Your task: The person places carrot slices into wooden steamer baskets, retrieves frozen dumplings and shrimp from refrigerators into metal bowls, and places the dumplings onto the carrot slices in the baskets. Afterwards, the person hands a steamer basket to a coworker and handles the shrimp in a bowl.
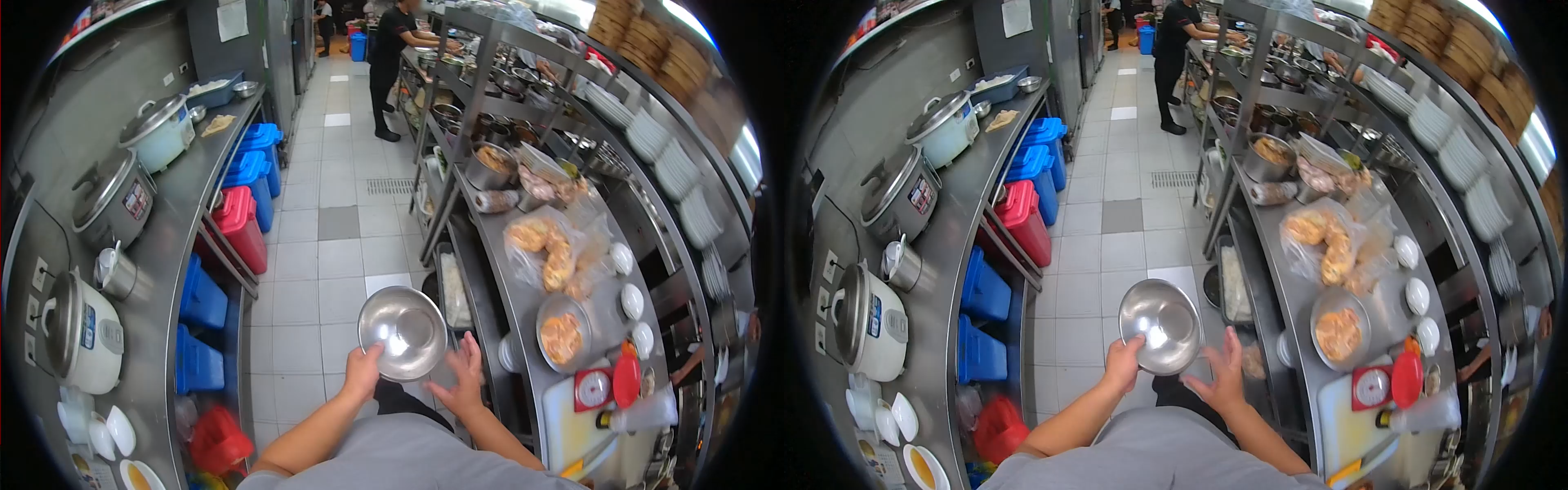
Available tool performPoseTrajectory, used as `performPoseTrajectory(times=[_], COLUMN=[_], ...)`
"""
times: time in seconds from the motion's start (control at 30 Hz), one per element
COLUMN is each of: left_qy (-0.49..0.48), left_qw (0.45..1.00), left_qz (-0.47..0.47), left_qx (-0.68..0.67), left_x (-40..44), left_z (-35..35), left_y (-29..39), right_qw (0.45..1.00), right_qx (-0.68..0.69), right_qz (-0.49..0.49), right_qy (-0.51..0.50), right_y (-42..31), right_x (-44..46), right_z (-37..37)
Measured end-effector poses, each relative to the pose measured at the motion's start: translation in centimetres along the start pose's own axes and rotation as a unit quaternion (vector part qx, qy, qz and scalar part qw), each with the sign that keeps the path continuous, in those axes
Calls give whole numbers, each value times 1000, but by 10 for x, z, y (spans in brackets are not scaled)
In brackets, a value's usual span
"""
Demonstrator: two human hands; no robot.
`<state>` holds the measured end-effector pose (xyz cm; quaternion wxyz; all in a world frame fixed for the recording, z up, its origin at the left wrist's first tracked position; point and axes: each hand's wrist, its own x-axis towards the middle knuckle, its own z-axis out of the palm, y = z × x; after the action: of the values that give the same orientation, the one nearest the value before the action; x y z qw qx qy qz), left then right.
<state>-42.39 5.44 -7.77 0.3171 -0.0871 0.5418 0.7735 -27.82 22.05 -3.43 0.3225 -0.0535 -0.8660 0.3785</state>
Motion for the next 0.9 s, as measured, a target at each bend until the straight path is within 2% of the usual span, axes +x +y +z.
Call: performPoseTrajectory(times=[0.03, 0.07, 0.1, 0.13, 0.17, 0.2, 0.23, 0.27, 0.3, 0.37, 0.4, 0.47, 0.53, 0.6, 0.63, 0.67, 0.7, 0.73, 0.8, 0.83, 0.9], left_qy=[4, -5, -14, -72, -69, -98, -124, -133, -127, -140, -136, 50, 139, 185, 228, 286, 357, 363, 312, 279, 236], left_qw=[1000, 995, 983, 959, 958, 905, 830, 785, 782, 873, 875, 867, 895, 903, 897, 891, 861, 831, 790, 778, 773], left_qz=[6, 84, 159, 173, 174, 267, 351, 399, 398, 345, 340, 389, 267, 171, 102, 22, -155, -238, -332, -356, -369], left_qx=[-1, 46, 94, 212, 216, 317, 415, 455, 462, 313, 317, 308, 329, 347, 366, 353, 328, 348, 411, 436, 459], left_x=[23, 46, 72, 94, 113, 121, 134, 155, 169, 191, 212, 263, 314, 371, 378, 390, 357, 347, 336, 343, 378], left_z=[4, 7, 9, 7, 12, 27, 34, 33, 36, 41, 31, -12, -82, -202, -254, -351, -362, -377, -391, -386, -378], left_y=[4, 5, 10, 29, 46, 83, 113, 128, 151, 199, 211, 228, 226, 167, 134, 50, 42, 33, 19, 27, 66], right_qw=[968, 876, 875, 776, 652, 709, 704, 694, 685, 674, 677, 679, 724, 741, 758, 790, 783, 745, 649, 623, 575], right_qx=[219, 414, 418, 512, 589, 511, 518, 537, 555, 568, 547, 521, 313, 225, 131, -31, -221, -326, -419, -408, -374], right_qz=[117, 245, 243, 362, 467, 480, 478, 474, 469, 469, 486, 510, 594, 589, 580, 522, 439, 391, 305, 355, 510], right_qy=[-43, -32, -34, -66, -98, -80, -84, -67, -52, -59, -73, -86, -156, -233, -267, -319, -380, -432, -557, -565, -519], right_y=[9, 18, 38, 62, 83, 91, 102, 115, 131, 188, 214, 270, 337, 405, 451, 498, 538, 554, 476, 484, 491], right_x=[20, 40, 61, 81, 104, 132, 162, 191, 219, 269, 298, 342, 384, 393, 389, 367, 338, 317, 349, 342, 337], right_z=[11, 21, 33, 47, 59, 77, 89, 100, 112, 146, 161, 189, 214, 230, 235, 228, 216, 196, 158, 153, 160])
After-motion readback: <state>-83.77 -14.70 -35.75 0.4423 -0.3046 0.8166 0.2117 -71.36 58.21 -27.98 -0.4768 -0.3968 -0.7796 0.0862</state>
